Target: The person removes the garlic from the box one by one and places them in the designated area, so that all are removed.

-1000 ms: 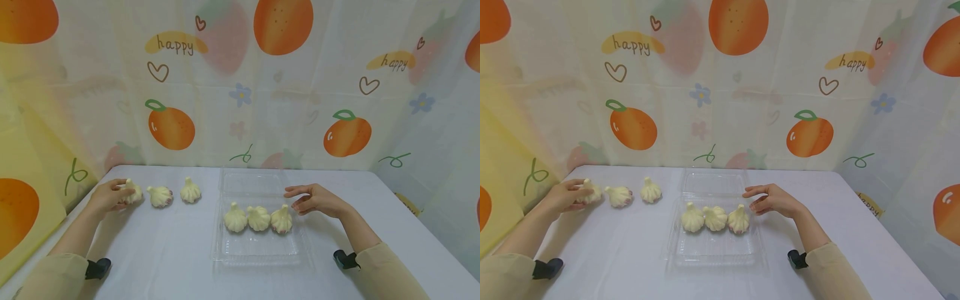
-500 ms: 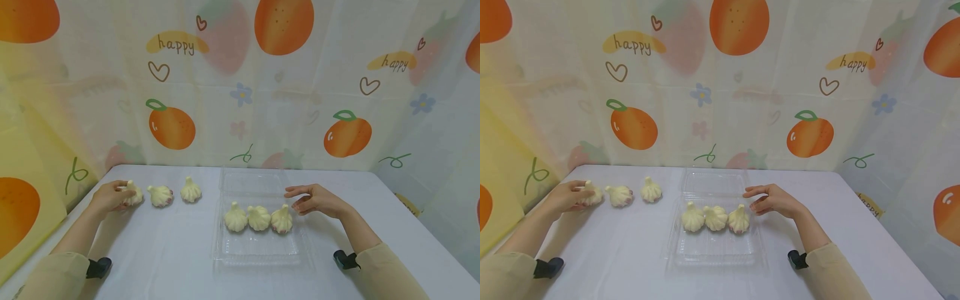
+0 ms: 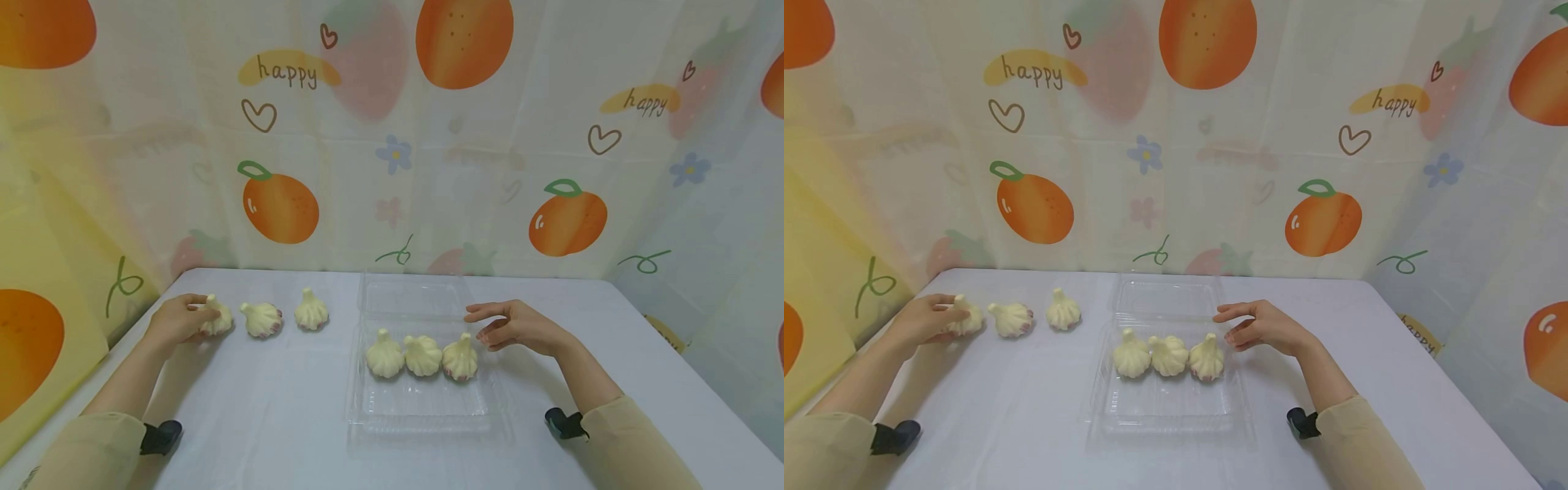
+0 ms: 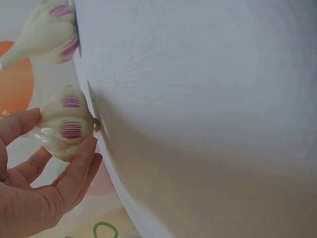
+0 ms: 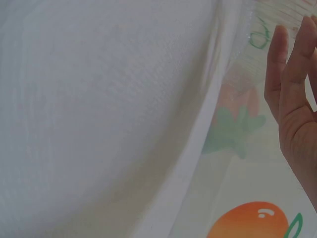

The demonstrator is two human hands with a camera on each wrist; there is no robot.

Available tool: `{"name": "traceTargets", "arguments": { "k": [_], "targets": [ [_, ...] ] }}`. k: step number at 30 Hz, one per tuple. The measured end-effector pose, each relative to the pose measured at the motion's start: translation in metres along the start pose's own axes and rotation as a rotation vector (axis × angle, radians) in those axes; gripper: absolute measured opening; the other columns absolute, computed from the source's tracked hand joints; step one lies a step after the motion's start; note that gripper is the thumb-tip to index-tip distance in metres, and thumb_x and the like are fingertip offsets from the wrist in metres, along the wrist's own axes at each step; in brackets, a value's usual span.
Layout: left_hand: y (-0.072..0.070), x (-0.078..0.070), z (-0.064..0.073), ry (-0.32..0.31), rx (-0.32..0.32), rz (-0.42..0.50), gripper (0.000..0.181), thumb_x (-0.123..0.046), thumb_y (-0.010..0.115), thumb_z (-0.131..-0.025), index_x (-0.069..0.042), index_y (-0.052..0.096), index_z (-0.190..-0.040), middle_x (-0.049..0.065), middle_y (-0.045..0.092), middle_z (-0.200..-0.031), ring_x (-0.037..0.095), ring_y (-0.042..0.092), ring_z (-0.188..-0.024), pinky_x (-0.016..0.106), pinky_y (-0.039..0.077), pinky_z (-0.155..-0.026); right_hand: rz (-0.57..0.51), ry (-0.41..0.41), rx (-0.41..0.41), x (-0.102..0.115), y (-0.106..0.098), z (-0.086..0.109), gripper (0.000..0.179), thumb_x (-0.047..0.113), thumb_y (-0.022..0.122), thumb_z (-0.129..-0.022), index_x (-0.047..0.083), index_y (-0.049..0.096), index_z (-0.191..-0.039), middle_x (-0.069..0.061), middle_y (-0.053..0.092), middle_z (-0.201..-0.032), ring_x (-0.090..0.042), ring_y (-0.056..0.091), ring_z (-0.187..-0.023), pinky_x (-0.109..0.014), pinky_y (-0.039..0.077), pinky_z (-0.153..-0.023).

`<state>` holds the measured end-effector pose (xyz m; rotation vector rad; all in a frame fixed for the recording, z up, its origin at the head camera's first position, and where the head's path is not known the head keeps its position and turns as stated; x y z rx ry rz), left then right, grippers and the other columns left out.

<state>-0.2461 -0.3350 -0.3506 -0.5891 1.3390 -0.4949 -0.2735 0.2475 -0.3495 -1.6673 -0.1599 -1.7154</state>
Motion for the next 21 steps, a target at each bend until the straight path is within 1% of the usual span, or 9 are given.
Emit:
{"name": "traceTargets", "arguments": {
  "k": [6, 11, 13, 15, 18, 21],
  "targets": [
    [0.0005, -0.0005, 0.0005, 0.006, -0.009, -0.012, 0.068, -0.029, 0.055, -0.096, 0.014, 0.032, -0.144, 0.043, 0.037, -0.141, 0.002, 0.064, -0.074, 0.020, 0.059, -0.069, -0.007, 0.002, -0.001, 0.0002, 0.0000, 0.0001, 0.051, 0.008, 0.065, -0.089, -0.005, 0.053, -0.137, -0.022, 0.032, -0.160, -0.006, 0.068, -0.092, -0.028, 0.060, -0.083],
    [-0.0008, -0.0032, 0.0014, 0.001, 0.002, -0.067, 0.070, -0.035, 0.055, -0.097, 0.011, 0.033, -0.145, 0.043, 0.034, -0.144, 0.007, 0.065, -0.079, 0.021, 0.058, -0.071, -0.008, 0.005, -0.005, 0.0008, -0.0001, 0.0002, 0.051, 0.009, 0.065, -0.089, -0.005, 0.054, -0.137, -0.022, 0.032, -0.159, -0.006, 0.068, -0.092, -0.028, 0.060, -0.082],
    [-0.0014, -0.0047, 0.0021, -0.001, 0.000, -0.093, 0.070, -0.035, 0.055, -0.097, 0.010, 0.034, -0.146, 0.043, 0.034, -0.144, 0.015, 0.067, -0.086, 0.023, 0.058, -0.072, -0.004, 0.004, -0.005, 0.0011, 0.0000, -0.0001, 0.051, 0.009, 0.066, -0.089, -0.005, 0.054, -0.137, -0.022, 0.033, -0.159, -0.006, 0.067, -0.092, -0.028, 0.060, -0.082],
    [-0.0016, -0.0060, 0.0028, -0.005, -0.003, -0.111, 0.069, -0.034, 0.056, -0.097, 0.010, 0.034, -0.145, 0.044, 0.034, -0.144, 0.026, 0.066, -0.098, 0.024, 0.058, -0.074, -0.003, 0.003, -0.005, 0.0014, 0.0000, -0.0002, 0.051, 0.009, 0.066, -0.089, -0.004, 0.054, -0.137, -0.022, 0.033, -0.159, -0.006, 0.067, -0.092, -0.028, 0.060, -0.082],
    [-0.0015, -0.0070, 0.0033, -0.008, -0.006, -0.130, 0.068, -0.032, 0.056, -0.096, 0.010, 0.035, -0.145, 0.044, 0.033, -0.144, 0.041, 0.058, -0.114, 0.023, 0.055, -0.072, 0.000, 0.001, -0.003, 0.0014, 0.0000, -0.0002, 0.051, 0.009, 0.066, -0.089, -0.004, 0.054, -0.137, -0.022, 0.033, -0.159, -0.006, 0.067, -0.092, -0.028, 0.060, -0.083],
    [-0.0015, -0.0069, 0.0027, -0.002, -0.005, -0.142, 0.068, -0.032, 0.055, -0.096, 0.010, 0.034, -0.145, 0.045, 0.033, -0.143, 0.047, 0.052, -0.119, 0.021, 0.051, -0.070, -0.001, -0.001, -0.003, 0.0011, -0.0002, 0.0003, 0.051, 0.009, 0.066, -0.089, -0.004, 0.054, -0.137, -0.022, 0.033, -0.159, -0.006, 0.067, -0.092, -0.029, 0.060, -0.082]
  ]
}}
Point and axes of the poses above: each hand's wrist, its own z-axis away from the middle knuckle, its own y-axis out of the palm, x = y × z, the point moved 1 cm from there along -z, towards the middle knuckle
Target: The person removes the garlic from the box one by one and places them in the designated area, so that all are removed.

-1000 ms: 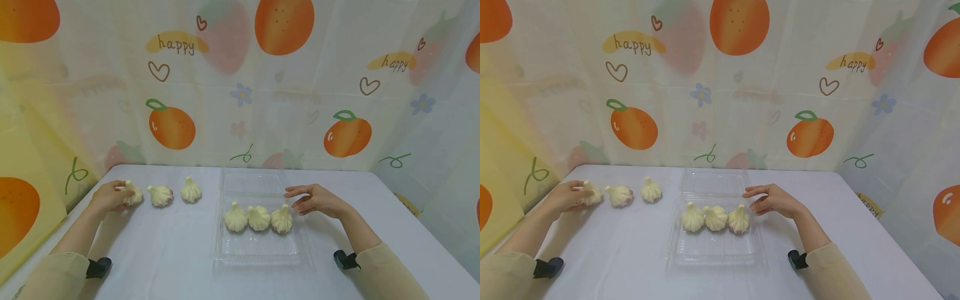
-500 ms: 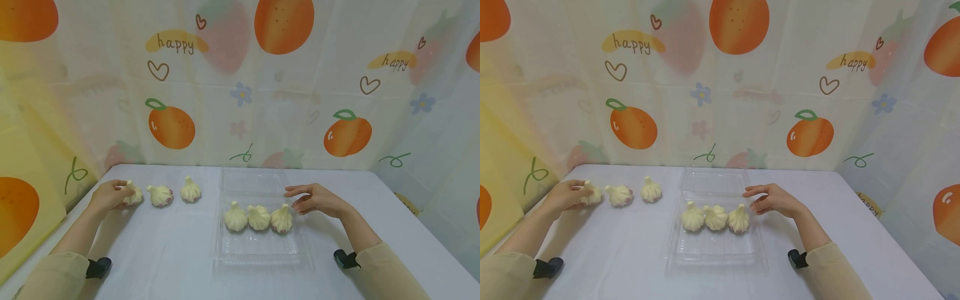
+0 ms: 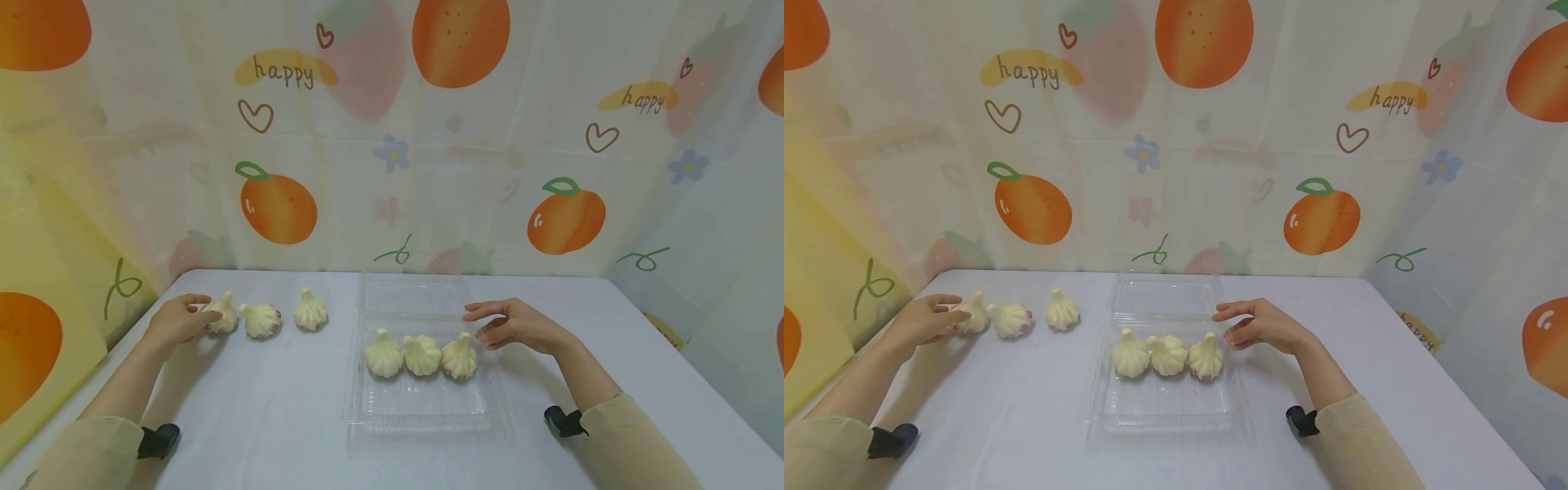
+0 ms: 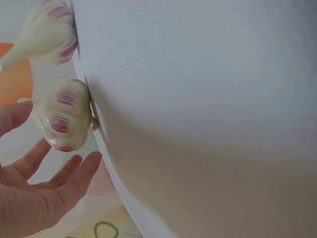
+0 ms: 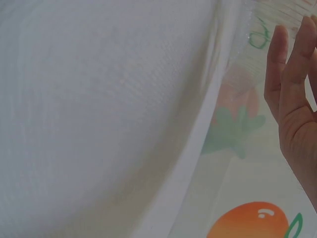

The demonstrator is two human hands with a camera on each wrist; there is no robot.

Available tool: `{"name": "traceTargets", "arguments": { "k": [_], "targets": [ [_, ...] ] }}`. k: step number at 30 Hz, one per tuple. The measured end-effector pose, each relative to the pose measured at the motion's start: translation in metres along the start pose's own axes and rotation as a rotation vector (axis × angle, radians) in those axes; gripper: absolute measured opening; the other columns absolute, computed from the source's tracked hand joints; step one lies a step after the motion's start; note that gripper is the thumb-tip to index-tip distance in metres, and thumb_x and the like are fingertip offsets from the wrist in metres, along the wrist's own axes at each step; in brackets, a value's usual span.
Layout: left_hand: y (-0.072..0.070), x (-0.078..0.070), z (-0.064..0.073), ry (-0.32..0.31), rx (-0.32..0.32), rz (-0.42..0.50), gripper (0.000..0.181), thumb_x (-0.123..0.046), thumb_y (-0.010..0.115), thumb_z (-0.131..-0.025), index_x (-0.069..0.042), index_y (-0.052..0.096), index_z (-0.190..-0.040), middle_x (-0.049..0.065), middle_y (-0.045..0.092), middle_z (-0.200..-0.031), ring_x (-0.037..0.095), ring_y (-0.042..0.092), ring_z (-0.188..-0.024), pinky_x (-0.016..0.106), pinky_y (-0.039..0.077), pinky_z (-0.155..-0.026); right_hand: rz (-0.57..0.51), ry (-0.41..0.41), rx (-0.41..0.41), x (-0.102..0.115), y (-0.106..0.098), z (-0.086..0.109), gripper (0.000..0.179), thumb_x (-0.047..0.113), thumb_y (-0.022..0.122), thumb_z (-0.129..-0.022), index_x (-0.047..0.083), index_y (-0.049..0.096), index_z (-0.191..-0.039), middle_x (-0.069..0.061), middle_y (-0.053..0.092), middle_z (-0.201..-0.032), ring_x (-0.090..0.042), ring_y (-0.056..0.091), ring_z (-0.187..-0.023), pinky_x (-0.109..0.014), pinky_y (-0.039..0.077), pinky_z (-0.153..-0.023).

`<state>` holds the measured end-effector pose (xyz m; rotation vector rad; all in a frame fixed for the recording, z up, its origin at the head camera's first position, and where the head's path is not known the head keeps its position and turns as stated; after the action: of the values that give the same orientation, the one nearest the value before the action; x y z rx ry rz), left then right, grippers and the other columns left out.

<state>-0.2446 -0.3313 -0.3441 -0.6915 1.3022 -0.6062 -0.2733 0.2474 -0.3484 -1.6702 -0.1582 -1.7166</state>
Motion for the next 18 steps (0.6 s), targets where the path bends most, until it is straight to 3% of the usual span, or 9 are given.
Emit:
{"name": "traceTargets", "arguments": {
  "k": [5, 8, 13, 18],
  "targets": [
    [-0.0007, 0.0021, -0.0005, 0.007, -0.003, -0.008, 0.069, -0.032, 0.055, -0.096, 0.010, 0.033, -0.146, 0.045, 0.032, -0.144, 0.049, 0.050, -0.121, 0.022, 0.051, -0.072, -0.004, -0.002, 0.002, 0.0007, 0.0000, 0.0003, 0.052, 0.008, 0.066, -0.088, -0.005, 0.054, -0.137, -0.022, 0.032, -0.159, -0.006, 0.067, -0.093, -0.029, 0.060, -0.082],
    [-0.0013, 0.0026, 0.0002, 0.013, -0.018, -0.015, 0.070, -0.032, 0.054, -0.096, 0.010, 0.031, -0.147, 0.046, 0.030, -0.144, 0.054, 0.045, -0.125, 0.036, 0.055, -0.083, -0.006, -0.002, 0.002, 0.0011, 0.0004, 0.0005, 0.052, 0.008, 0.066, -0.088, -0.005, 0.054, -0.137, -0.022, 0.032, -0.159, -0.006, 0.067, -0.093, -0.028, 0.060, -0.082],
    [-0.0021, 0.0002, 0.0030, 0.026, -0.093, -0.016, 0.070, -0.034, 0.052, -0.097, 0.009, 0.030, -0.148, 0.046, 0.029, -0.145, 0.061, 0.038, -0.126, 0.064, 0.043, -0.097, -0.006, -0.003, 0.003, 0.0013, 0.0007, 0.0004, 0.051, 0.008, 0.065, -0.088, -0.005, 0.054, -0.137, -0.022, 0.032, -0.159, -0.006, 0.067, -0.092, -0.028, 0.060, -0.082],
    [-0.0020, -0.0069, 0.0044, 0.020, -0.176, 0.014, 0.070, -0.037, 0.051, -0.098, 0.007, 0.030, -0.149, 0.042, 0.029, -0.148, 0.061, 0.038, -0.126, 0.065, 0.042, -0.095, -0.004, -0.008, 0.004, 0.0008, 0.0005, 0.0002, 0.051, 0.008, 0.066, -0.088, -0.006, 0.054, -0.136, -0.022, 0.033, -0.159, -0.006, 0.067, -0.092, -0.028, 0.060, -0.082]
  ]
}}
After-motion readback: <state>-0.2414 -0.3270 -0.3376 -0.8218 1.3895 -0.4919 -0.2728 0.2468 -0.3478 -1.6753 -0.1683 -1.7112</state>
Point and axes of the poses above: each hand's wrist, its own z-axis away from the middle knuckle, its own y-axis out of the palm, x = y × z, the point moved 1 cm from there along -z, towards the middle knuckle
